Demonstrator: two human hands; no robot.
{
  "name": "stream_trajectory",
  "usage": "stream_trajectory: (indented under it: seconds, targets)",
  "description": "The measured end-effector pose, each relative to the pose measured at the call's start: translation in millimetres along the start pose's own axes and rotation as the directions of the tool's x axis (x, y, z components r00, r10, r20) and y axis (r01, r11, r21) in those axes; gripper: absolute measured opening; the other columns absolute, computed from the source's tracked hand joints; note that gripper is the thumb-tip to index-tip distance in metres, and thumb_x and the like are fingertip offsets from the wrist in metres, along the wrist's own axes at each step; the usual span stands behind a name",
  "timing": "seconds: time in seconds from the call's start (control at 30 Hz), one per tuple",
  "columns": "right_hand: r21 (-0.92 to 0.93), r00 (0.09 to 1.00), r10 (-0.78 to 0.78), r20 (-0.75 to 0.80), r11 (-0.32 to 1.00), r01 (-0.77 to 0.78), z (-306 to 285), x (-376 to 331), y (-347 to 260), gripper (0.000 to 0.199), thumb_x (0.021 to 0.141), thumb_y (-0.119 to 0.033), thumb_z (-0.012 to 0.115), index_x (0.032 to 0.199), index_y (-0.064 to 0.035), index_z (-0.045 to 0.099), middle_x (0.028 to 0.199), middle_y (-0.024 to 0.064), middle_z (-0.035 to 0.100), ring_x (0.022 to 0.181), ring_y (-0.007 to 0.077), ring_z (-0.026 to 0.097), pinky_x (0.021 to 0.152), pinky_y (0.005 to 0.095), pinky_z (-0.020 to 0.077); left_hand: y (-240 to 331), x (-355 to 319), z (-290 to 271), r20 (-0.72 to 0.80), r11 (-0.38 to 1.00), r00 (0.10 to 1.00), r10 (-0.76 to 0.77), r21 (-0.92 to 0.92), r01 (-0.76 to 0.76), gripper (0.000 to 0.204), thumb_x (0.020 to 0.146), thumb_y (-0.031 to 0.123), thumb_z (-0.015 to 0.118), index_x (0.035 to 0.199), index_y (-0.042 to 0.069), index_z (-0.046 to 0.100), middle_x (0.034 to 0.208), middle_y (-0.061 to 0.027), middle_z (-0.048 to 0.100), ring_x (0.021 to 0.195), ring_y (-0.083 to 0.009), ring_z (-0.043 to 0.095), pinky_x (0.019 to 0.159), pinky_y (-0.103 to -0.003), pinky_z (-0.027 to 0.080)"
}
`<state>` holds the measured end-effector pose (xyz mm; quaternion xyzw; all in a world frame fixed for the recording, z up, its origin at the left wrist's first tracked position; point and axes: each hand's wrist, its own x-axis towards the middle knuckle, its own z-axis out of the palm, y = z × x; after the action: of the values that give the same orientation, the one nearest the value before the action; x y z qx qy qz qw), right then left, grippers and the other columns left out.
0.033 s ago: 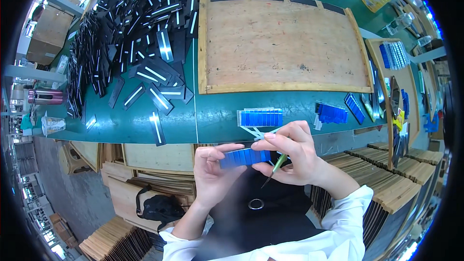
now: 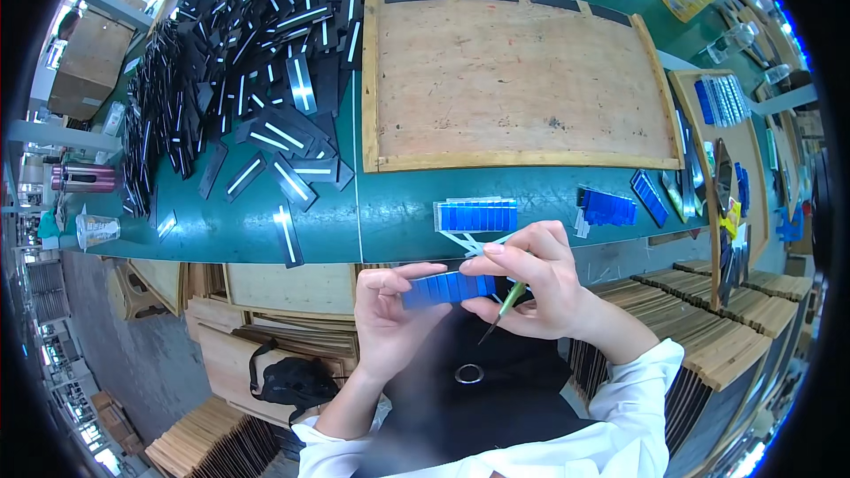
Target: The person places a wooden board onto the workbench. They then pick up rectangular strips, peel the backing tape from them using a small utility blade, and attach the strips along the top edge of the board.
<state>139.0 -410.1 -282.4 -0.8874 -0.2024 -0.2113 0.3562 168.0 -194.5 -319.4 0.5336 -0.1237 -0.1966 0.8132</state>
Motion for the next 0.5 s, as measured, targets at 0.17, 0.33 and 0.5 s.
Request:
stream_trajectory:
  seconds: [0.17,0.33,0.5]
  targets:
    - [0.001,1.0,-0.007,-0.007,1.0,0.007,-0.1,0.4,1.4,0.076,0.073,-0.023,0.085,0.133,-0.005,0.042,0.099,-0.0007,0.073,0.077,0.0188,0.056,0.077,0.0343,0.0374,-0.8,-0.4,-1.1,0.01,1.0,1.0,0.011,0.001,-0.011,0.05,0.078,-0.016,0.07,0.108,0.01,0.04,0.123,-0.025,0.058,0.113,-0.0263,0.062,0.092,-0.035,0.055]
    - [0.021,1.0,-0.007,-0.013,1.0,0.007,1.0,-0.4,1.4,0.075,0.073,-0.023,0.085,0.132,-0.0052,0.043,0.1,-0.0007,0.073,0.077,0.0186,0.055,0.076,0.0346,0.0374,0.0,-0.6,-1.1,0.003,1.0,1.0,0.0,-0.014,0.0,0.05,0.078,-0.016,0.07,0.108,0.01,0.04,0.123,-0.0251,0.058,0.112,-0.0261,0.062,0.092,-0.034,0.055]
    - [0.014,1.0,-0.011,-0.01,1.0,0.011,2.9,-2.8,3.9,0.076,0.073,-0.025,0.085,0.133,-0.0049,0.043,0.101,-0.0005,0.073,0.079,0.0187,0.055,0.077,0.0347,0.0374,1.4,-0.1,-0.8,0.005,1.0,1.0,0.018,0.013,-0.018,0.051,0.077,-0.017,0.071,0.108,0.01,0.039,0.122,-0.0254,0.058,0.113,-0.0268,0.062,0.092,-0.035,0.054]
